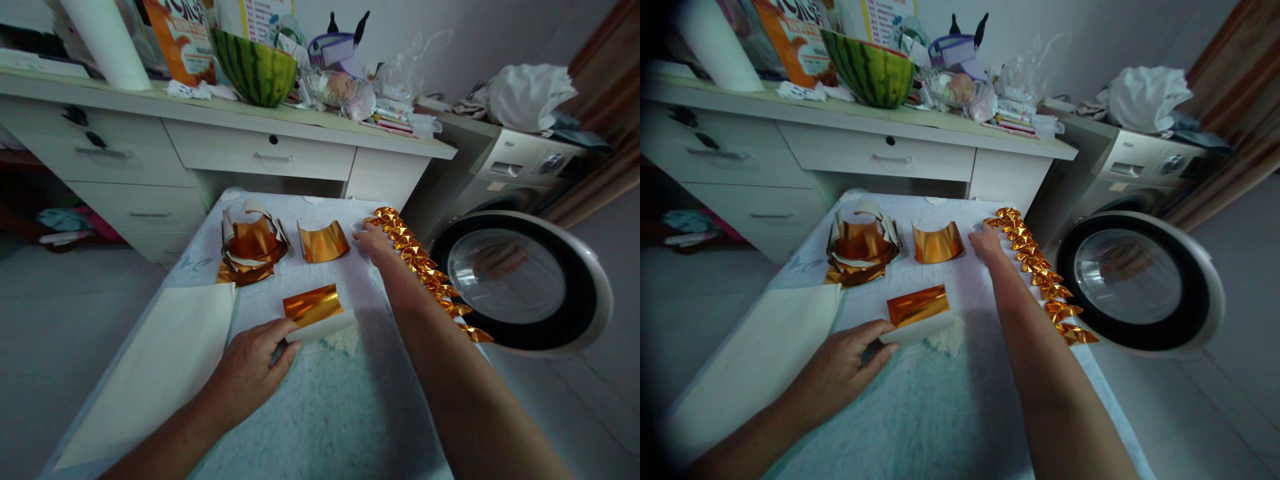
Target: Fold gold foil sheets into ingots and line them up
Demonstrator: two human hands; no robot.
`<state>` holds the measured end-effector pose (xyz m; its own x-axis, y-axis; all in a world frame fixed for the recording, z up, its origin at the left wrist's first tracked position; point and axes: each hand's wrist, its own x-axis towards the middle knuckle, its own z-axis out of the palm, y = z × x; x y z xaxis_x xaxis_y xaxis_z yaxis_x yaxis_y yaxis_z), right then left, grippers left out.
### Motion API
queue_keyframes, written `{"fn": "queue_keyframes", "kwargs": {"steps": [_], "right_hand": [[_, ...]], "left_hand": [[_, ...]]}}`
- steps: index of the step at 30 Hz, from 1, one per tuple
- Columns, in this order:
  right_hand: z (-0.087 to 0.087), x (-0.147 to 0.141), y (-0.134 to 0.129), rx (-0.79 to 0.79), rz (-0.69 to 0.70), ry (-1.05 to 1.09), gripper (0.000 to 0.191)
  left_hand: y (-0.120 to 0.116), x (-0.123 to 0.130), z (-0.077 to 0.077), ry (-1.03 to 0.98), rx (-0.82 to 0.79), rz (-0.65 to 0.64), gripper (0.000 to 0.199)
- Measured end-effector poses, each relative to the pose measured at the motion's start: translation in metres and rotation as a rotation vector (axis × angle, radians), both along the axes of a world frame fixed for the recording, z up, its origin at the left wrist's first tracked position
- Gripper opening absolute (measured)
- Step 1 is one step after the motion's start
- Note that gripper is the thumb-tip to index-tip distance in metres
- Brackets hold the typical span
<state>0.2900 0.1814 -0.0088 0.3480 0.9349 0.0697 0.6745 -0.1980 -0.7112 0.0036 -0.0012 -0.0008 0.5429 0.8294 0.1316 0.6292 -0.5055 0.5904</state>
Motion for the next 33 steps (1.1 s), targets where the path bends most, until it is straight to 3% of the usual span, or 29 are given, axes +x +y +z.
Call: {"fn": "queue_keyframes", "kwargs": {"steps": [3, 7, 13, 17, 19, 23, 27, 31, 33], "right_hand": [[0.009, -0.003, -0.003, -0.04, -0.079, 0.019, 0.04], [0.015, -0.007, -0.011, -0.041, -0.081, 0.063, 0.044], [0.014, -0.006, -0.038, -0.029, 0.005, 0.142, 0.052], [0.032, -0.01, -0.076, -0.083, 0.113, 0.193, 0.044], [0.046, -0.014, -0.102, -0.116, 0.198, 0.211, 0.037], [0.064, -0.02, -0.148, -0.131, 0.671, 0.248, 0.037], [0.054, -0.025, -0.169, -0.094, 0.836, 0.236, 0.046], [0.033, -0.03, -0.167, -0.159, 0.759, 0.298, 0.019], [0.026, -0.032, -0.166, -0.239, 0.716, 0.405, 0.022]], "left_hand": [[0.0, 0.0, 0.001, 0.0, 0.0, 0.004, 0.015], [0.0, 0.0, 0.002, -0.004, 0.005, 0.005, 0.014], [-0.002, -0.001, 0.002, -0.021, 0.007, 0.005, 0.013], [-0.001, -0.001, 0.001, -0.007, 0.001, 0.017, 0.013], [-0.001, 0.0, 0.002, -0.005, 0.0, 0.023, 0.014], [-0.001, 0.001, 0.004, -0.001, 0.018, 0.024, 0.014], [-0.001, 0.001, 0.006, 0.0, 0.007, 0.028, 0.015], [-0.002, 0.0, 0.009, -0.012, -0.031, 0.041, 0.018], [-0.002, 0.0, 0.011, -0.019, -0.063, 0.039, 0.019]]}}
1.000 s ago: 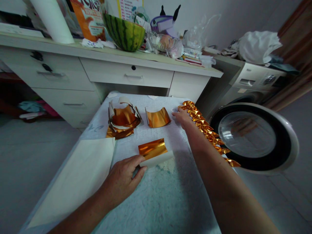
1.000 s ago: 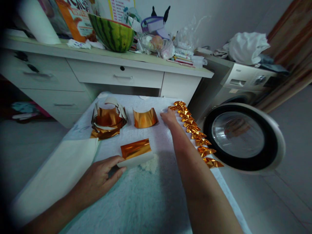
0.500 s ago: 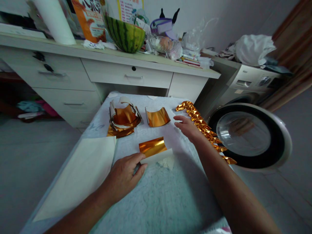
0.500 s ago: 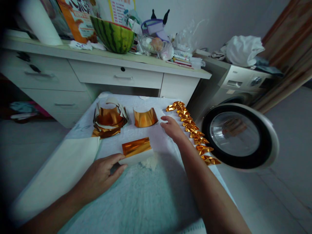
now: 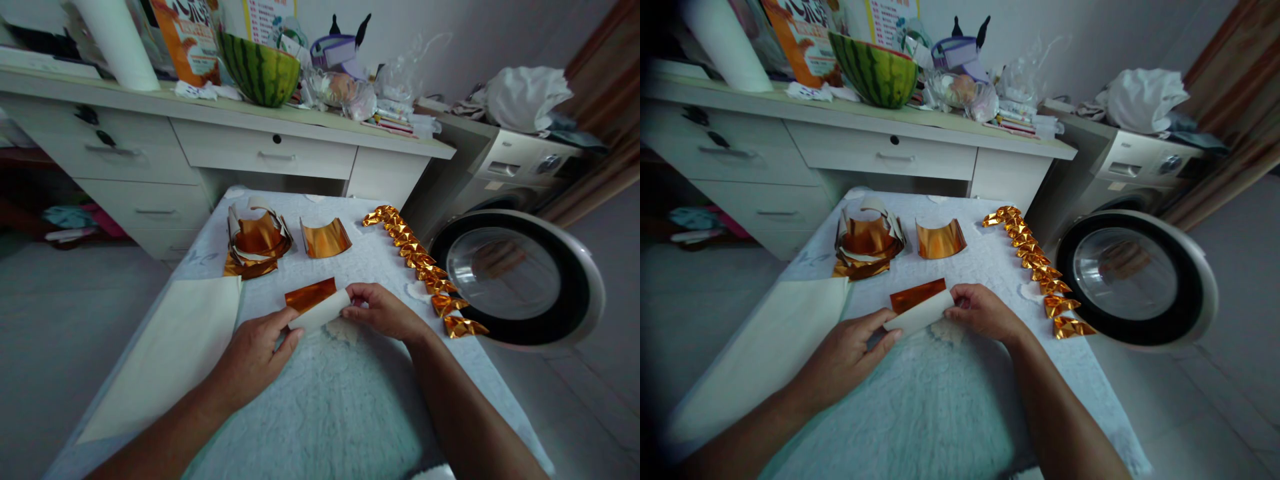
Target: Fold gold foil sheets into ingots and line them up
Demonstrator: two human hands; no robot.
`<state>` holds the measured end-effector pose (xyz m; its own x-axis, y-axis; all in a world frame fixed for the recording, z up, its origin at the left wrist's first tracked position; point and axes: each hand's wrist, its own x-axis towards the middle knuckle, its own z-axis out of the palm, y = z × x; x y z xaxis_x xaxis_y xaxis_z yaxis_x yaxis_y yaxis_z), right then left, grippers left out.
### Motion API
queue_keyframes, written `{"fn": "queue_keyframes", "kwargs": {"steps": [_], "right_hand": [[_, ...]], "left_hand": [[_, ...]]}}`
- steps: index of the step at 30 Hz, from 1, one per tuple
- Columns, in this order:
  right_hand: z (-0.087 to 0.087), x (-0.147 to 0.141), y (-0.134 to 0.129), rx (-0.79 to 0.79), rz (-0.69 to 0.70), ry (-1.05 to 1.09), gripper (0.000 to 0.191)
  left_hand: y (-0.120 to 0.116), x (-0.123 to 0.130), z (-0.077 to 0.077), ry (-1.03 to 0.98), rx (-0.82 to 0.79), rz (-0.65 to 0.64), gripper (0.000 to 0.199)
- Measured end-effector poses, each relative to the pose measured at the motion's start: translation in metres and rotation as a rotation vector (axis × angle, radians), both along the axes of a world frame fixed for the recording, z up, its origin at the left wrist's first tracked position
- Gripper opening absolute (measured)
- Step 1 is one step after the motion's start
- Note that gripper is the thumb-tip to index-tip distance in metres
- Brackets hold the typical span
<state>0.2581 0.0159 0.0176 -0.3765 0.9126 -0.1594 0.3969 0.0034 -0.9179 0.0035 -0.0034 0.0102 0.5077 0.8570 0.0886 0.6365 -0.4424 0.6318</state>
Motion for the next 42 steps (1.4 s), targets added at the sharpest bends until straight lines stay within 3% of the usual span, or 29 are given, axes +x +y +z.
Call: {"fn": "queue_keyframes", "kwargs": {"steps": [3, 7, 16, 23, 27, 34, 42], "right_hand": [[-0.005, -0.003, 0.0, -0.119, 0.001, 0.125, 0.03], [-0.009, -0.007, -0.002, -0.134, -0.01, 0.173, 0.034], [-0.018, -0.013, 0.001, 0.09, -0.081, -0.052, 0.026], [-0.023, -0.019, 0.003, 0.214, -0.16, -0.181, 0.023], [-0.024, -0.02, 0.002, 0.235, -0.172, -0.21, 0.021], [-0.024, -0.021, 0.002, 0.279, -0.198, -0.25, 0.022], [-0.026, -0.022, 0.001, 0.285, -0.205, -0.234, 0.017]], "left_hand": [[0.0, 0.0, 0.002, -0.03, -0.048, 0.001, 0.019], [0.0, 0.0, 0.0, -0.06, -0.096, 0.039, 0.016], [0.006, -0.001, -0.006, -0.129, -0.169, 0.206, 0.011], [0.013, -0.002, -0.015, -0.128, 0.132, 0.368, 0.013], [0.015, -0.002, -0.017, -0.159, 0.005, 0.346, 0.024], [0.015, 0.003, -0.019, -0.246, -0.121, 0.359, 0.064], [0.015, 0.012, -0.017, -0.291, -0.125, 0.33, 0.05]]}}
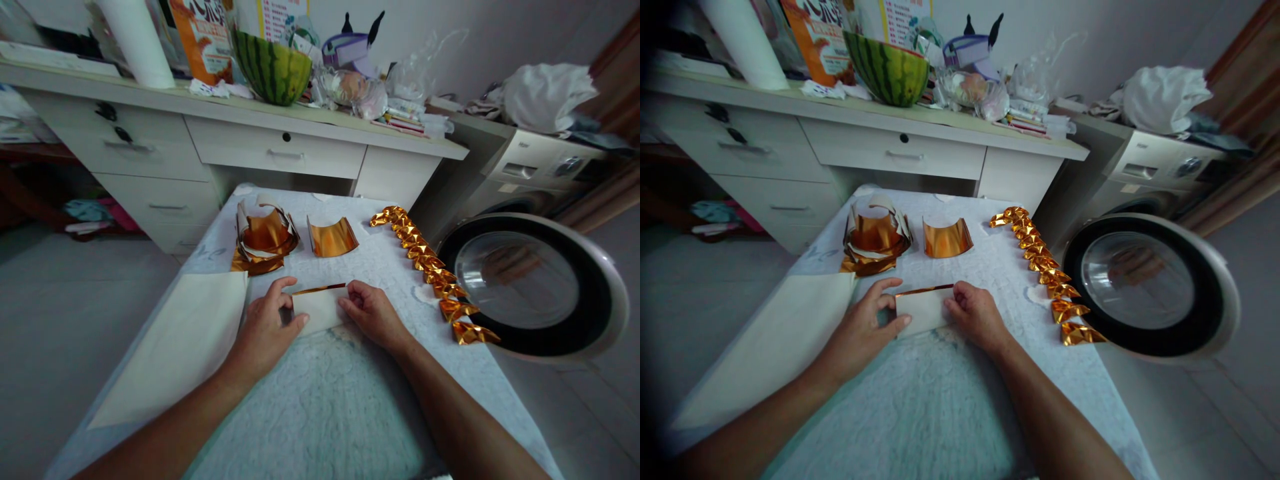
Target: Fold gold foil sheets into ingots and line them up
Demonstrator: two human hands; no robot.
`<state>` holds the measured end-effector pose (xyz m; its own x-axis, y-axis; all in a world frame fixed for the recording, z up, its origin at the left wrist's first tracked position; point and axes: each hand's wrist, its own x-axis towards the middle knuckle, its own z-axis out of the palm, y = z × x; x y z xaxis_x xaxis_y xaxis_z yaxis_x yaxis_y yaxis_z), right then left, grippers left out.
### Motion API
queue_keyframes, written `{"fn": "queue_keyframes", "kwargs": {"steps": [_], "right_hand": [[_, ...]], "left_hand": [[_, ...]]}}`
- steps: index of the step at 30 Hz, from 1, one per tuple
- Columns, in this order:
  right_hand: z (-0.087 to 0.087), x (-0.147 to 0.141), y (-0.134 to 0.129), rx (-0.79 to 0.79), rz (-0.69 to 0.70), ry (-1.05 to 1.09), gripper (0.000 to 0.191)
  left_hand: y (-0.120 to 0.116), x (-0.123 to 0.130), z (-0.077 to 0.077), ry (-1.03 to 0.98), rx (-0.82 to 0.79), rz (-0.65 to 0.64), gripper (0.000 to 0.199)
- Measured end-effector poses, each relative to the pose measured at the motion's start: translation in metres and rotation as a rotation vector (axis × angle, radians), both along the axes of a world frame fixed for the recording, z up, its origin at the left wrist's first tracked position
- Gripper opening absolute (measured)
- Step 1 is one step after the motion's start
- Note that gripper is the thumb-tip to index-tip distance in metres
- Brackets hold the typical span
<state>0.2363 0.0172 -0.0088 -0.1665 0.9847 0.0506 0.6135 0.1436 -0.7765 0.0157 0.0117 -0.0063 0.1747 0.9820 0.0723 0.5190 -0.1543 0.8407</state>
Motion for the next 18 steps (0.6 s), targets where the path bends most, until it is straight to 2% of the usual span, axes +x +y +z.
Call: {"fn": "queue_keyframes", "kwargs": {"steps": [5, 6, 9, 11, 16, 18], "right_hand": [[-0.002, -0.0014, -0.0016, 0.003, -0.05, 0.121, 0.013], [-0.0021, -0.0013, -0.0018, 0.024, -0.077, 0.155, 0.017], [-0.0005, 0.0003, -0.0019, 0.066, -0.135, 0.209, 0.053], [0.0019, 0.0012, -0.0016, 0.019, -0.12, 0.246, 0.064], [0.0064, -0.0005, -0.0014, -0.2, 0.036, 0.6, 0.048], [0.0072, -0.0018, -0.0016, -0.256, 0.055, 0.72, 0.047]], "left_hand": [[-0.0018, 0.0014, 0.004, -0.104, -0.057, -0.031, 0.043], [-0.002, 0.0011, 0.0045, -0.12, -0.068, -0.033, 0.041], [-0.0019, -0.001, 0.0043, -0.127, -0.092, -0.036, 0.033], [-0.0016, -0.0026, 0.0038, -0.112, -0.105, -0.042, 0.029], [-0.0027, -0.0053, 0.0046, -0.136, -0.112, -0.097, 0.029], [-0.0036, -0.006, 0.0043, -0.163, -0.125, -0.105, 0.03]]}}
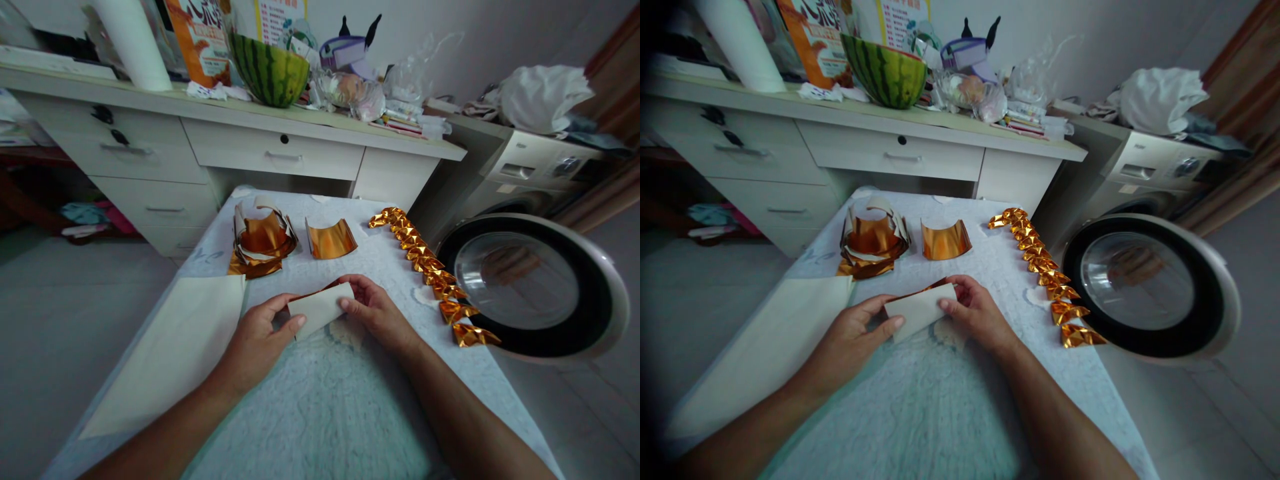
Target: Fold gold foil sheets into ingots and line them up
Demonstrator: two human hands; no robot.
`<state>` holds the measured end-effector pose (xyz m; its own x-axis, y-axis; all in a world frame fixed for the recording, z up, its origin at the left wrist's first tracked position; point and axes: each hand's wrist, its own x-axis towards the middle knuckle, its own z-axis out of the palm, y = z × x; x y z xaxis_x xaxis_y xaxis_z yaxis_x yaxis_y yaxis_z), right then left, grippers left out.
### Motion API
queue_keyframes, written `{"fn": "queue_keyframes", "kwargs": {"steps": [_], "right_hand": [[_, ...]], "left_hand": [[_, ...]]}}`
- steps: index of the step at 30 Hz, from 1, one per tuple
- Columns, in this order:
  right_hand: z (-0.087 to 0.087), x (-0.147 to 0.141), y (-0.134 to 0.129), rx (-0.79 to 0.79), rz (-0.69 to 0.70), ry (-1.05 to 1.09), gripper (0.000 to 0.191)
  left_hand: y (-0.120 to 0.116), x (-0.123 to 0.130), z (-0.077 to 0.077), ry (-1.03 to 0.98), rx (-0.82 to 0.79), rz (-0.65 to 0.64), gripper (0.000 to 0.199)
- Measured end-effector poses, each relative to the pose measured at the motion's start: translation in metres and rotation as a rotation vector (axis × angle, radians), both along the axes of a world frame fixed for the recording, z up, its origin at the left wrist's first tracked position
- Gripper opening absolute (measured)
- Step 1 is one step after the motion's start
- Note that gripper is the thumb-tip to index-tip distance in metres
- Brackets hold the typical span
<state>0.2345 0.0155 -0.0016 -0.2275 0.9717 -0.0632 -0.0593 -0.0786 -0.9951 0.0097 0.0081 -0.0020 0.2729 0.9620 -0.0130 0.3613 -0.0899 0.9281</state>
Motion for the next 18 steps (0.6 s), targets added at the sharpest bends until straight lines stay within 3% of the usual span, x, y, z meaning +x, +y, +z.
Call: {"fn": "queue_keyframes", "kwargs": {"steps": [5, 12, 18], "right_hand": [[0.002, -0.001, -0.001, -0.036, -0.052, 0.083, 0.04], [0.006, -0.003, -0.003, -0.104, -0.033, 0.149, 0.05], [0.011, -0.003, -0.007, -0.128, 0.078, 0.174, 0.038]], "left_hand": [[-0.001, -0.002, -0.004, -0.092, -0.061, -0.05, 0.031], [-0.001, -0.001, -0.003, -0.16, -0.075, -0.052, 0.026], [-0.003, 0.001, 0.002, -0.185, -0.075, -0.006, 0.02]]}}
